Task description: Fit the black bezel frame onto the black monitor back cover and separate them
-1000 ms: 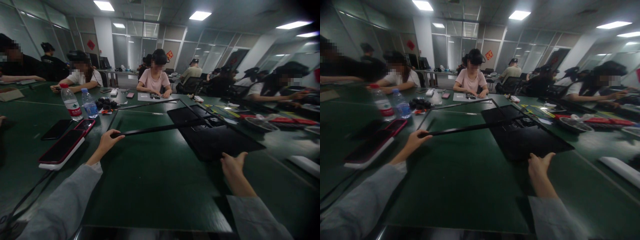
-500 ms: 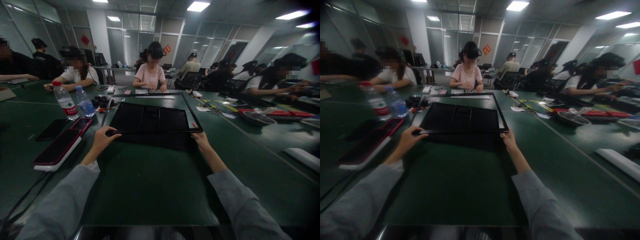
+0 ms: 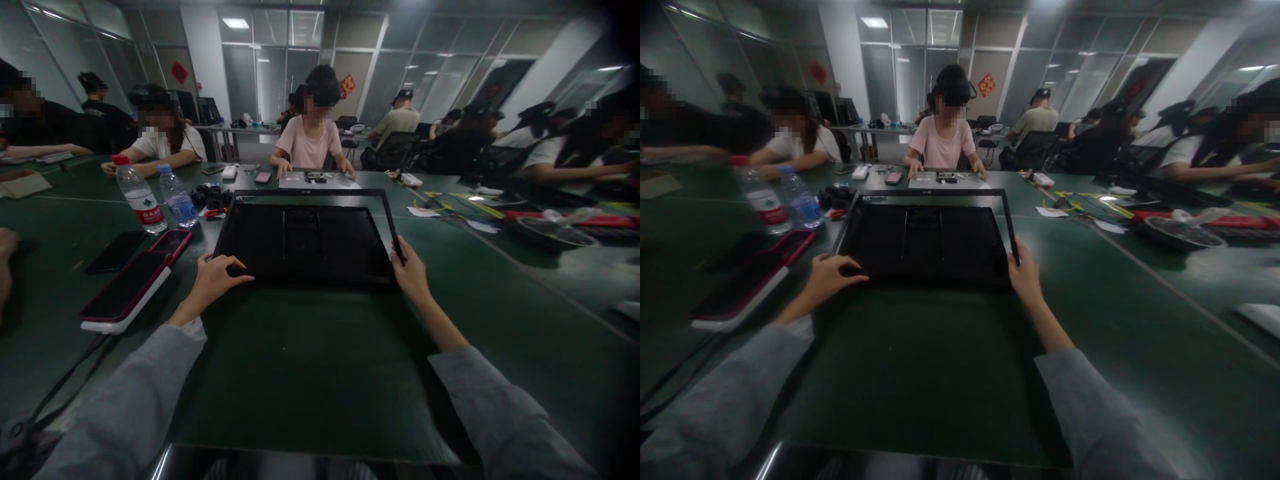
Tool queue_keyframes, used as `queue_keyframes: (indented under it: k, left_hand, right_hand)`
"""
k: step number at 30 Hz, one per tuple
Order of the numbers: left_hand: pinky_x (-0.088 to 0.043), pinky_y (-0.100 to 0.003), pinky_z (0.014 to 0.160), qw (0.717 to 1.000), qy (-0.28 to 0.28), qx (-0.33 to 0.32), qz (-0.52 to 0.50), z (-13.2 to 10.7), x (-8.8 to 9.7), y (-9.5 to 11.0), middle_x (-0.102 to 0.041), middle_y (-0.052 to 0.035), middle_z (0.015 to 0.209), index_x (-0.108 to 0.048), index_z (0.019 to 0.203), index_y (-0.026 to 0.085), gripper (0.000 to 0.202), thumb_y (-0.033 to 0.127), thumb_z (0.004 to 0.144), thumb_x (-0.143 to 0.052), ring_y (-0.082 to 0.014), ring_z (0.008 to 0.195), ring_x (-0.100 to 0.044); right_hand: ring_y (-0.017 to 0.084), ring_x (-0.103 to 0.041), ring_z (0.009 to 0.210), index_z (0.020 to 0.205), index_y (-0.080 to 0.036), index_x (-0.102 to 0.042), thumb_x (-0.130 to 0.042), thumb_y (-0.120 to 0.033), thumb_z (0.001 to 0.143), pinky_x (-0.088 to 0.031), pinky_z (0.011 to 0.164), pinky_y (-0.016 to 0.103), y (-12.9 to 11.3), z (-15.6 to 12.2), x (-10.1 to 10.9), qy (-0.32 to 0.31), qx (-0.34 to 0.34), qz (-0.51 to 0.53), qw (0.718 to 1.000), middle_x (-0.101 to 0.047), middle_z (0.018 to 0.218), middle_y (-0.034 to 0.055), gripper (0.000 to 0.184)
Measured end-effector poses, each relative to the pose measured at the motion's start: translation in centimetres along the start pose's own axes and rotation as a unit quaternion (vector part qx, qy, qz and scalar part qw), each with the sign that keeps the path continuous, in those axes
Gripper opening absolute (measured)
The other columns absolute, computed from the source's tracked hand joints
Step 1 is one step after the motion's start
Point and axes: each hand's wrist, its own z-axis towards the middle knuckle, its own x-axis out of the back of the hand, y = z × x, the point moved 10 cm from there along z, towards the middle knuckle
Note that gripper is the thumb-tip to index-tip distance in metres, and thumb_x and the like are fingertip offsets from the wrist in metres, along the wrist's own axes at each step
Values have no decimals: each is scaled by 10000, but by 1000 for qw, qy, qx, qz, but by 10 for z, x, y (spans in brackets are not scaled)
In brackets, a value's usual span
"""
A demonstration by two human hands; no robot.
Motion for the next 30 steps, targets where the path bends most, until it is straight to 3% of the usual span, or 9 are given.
queue_keyframes:
  k: [4, 13, 17, 20, 22, 25, 27, 30]
  left_hand:
    - [-199, -655, 1222, 999, -29, -7, 12, 1, -3, -1, -784, -57, 1092, -752, 877, 274, 379, 600, 739, -889, -343, 1134, -679]
    - [-170, -677, 1209, 996, -82, -28, -15, 0, -17, -7, -766, -60, 1099, -759, 842, 268, 397, 607, 703, -910, -350, 1189, -629]
    - [-225, -646, 1199, 996, -83, -29, -21, 1, -16, -7, -777, -47, 1057, -765, 826, 277, 335, 604, 802, -836, -336, 1183, -625]
    - [-322, -599, 1175, 1000, -18, -17, -20, 6, -5, -10, -762, -73, 1181, -771, 885, 274, 295, 562, 921, -720, -342, 1263, -590]
    - [-373, -575, 1169, 997, 74, 9, -18, 8, 9, -19, -699, -101, 1356, -772, 1060, 272, 274, 508, 945, -692, -357, 1360, -539]
    - [-429, -531, 1176, 979, 185, 72, -36, 6, 21, -44, -602, -146, 1491, -686, 1334, 238, 457, 440, 925, -709, -353, 1407, -535]
    - [-481, -492, 1142, 972, 189, 119, -65, 7, 15, -65, -616, -176, 1469, -653, 1388, 198, 534, 431, 912, -719, -335, 1313, -623]
    - [-526, -475, 1093, 972, 135, 161, -108, 10, -3, -87, -712, -189, 1352, -676, 1372, 149, 548, 477, 934, -676, -328, 1197, -704]
  right_hand:
    - [336, -545, 1472, 1569, -213, -550, -548, -466, 966, -394, 1258, 595, 1, -5, -5, 3, 10, -48, 999, -601, 1561, 133, 654]
    - [353, -538, 1476, 1576, -196, -541, -538, -426, 970, -389, 1255, 620, 13, -9, -15, -18, 3, -68, 998, -576, 1587, 136, 648]
    - [340, -568, 1450, 1551, -209, -576, -554, -421, 959, -399, 1259, 594, 13, -8, -16, -19, 8, -58, 998, -612, 1553, 118, 630]
    - [331, -606, 1412, 1527, -214, -605, -566, -411, 952, -411, 1259, 570, 11, -8, -17, -26, 10, -47, 998, -635, 1527, 112, 610]
    - [331, -620, 1396, 1511, -213, -623, -580, -409, 946, -422, 1253, 569, 12, -8, -17, -27, 7, -40, 999, -649, 1510, 111, 600]
    - [337, -654, 1347, 1479, -212, -652, -606, -414, 932, -462, 1220, 580, 15, -9, -16, -22, -1, -38, 999, -682, 1464, 114, 585]
    - [344, -684, 1297, 1467, -192, -663, -618, -413, 919, -489, 1192, 588, 20, -8, -15, -17, -11, -40, 999, -700, 1431, 132, 592]
    - [347, -713, 1242, 1451, -159, -673, -627, -412, 902, -501, 1179, 592, 25, -7, -13, -10, -24, -37, 999, -725, 1380, 154, 606]
